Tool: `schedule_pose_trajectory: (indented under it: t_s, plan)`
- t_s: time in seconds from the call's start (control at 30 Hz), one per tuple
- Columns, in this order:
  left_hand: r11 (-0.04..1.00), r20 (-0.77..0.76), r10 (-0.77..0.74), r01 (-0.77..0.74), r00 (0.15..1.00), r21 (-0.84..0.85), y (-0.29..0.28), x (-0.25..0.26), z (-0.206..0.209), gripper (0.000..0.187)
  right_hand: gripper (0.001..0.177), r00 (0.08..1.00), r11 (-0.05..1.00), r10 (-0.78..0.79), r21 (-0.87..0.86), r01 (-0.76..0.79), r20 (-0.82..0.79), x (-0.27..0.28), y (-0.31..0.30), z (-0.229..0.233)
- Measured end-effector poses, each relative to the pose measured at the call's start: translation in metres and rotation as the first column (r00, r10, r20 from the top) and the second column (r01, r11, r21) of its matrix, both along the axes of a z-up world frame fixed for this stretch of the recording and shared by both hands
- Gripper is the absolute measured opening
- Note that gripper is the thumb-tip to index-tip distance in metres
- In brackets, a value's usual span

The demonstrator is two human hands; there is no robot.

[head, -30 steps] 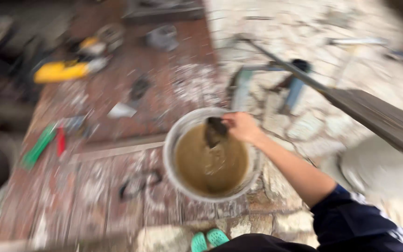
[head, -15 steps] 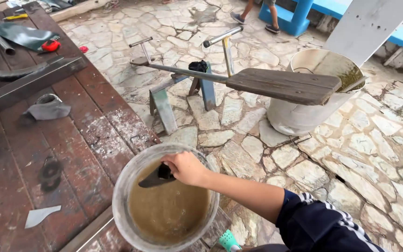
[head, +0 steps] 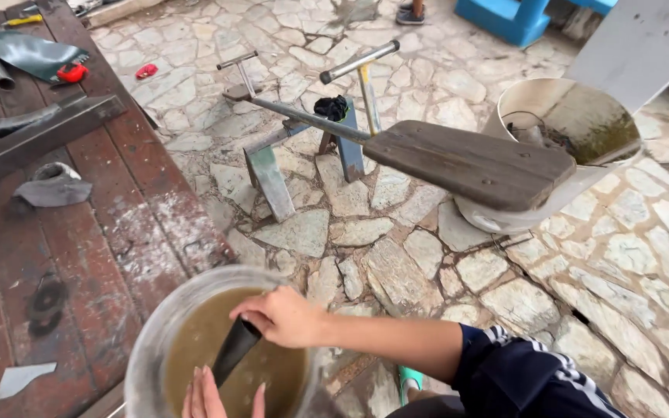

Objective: The person wipes a metal frame and a wooden board with a black cloth. They repeatedly rub the cloth along the metal bars and the surface of the board, occasionally repositioning the board and the cloth.

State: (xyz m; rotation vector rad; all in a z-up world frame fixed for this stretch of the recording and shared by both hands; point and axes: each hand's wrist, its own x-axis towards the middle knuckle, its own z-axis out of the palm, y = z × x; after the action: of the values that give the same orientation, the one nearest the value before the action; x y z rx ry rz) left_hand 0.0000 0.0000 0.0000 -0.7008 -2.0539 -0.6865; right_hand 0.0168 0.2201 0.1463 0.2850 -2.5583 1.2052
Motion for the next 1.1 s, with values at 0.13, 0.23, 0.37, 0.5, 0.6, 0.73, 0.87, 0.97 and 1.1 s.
schedule_pose_trajectory:
  t_s: [0.13,0.23,0.37,0.5,0.6,0.73,0.87,0.97,1.1]
  plan:
    - [1.0,0.054,-0.014,0.016,0.998,-0.027,0.055,0.015,0.022,0.078,0.022,0.992,0.954,0.039,-0.299,-0.002,0.117,0.017,0.048,-0.018]
    - [0.988,0.082,0.093,-0.082,0.992,-0.131,0.102,0.028,0.068,0.06,0.026,0.994,0.867,0.068,-0.499,-0.017,0.085,0.028,0.087,-0.006]
    - [0.988,0.091,0.074,-0.061,0.993,-0.142,0.169,0.034,0.111,0.038,0.034,0.998,0.832,-0.042,-0.554,0.009,-0.048,0.035,0.141,0.004]
    - [0.995,0.156,-0.095,0.1,0.983,-0.022,0.243,0.033,0.151,0.04,0.023,0.951,0.668,-0.274,-0.74,0.081,-0.143,0.046,0.191,0.028]
    - [0.96,0.104,-0.281,0.279,0.954,0.028,0.298,0.014,0.158,0.046,0.017,0.915,0.366,-0.381,-0.886,0.285,0.137,0.063,0.235,0.02]
    - [0.92,0.107,-0.39,0.39,0.914,0.025,0.394,0.012,0.185,0.06,0.056,0.858,0.292,-0.353,-0.827,0.48,0.373,0.113,0.292,0.06]
    - [0.715,0.074,-0.699,0.694,0.711,0.088,0.488,0.03,0.197,0.051,0.033,0.773,0.035,-0.519,-0.894,0.447,0.366,0.164,0.371,0.053]
    - [0.583,0.006,-0.808,0.796,0.59,0.163,0.557,0.048,0.166,0.043,0.03,0.729,0.149,-0.604,-0.853,0.501,0.322,0.192,0.417,0.059]
    - [0.39,0.169,-0.915,0.909,0.365,0.15,0.586,0.085,0.166,0.041,0.038,0.635,0.046,-0.6,-0.772,0.634,0.486,0.229,0.476,0.05]
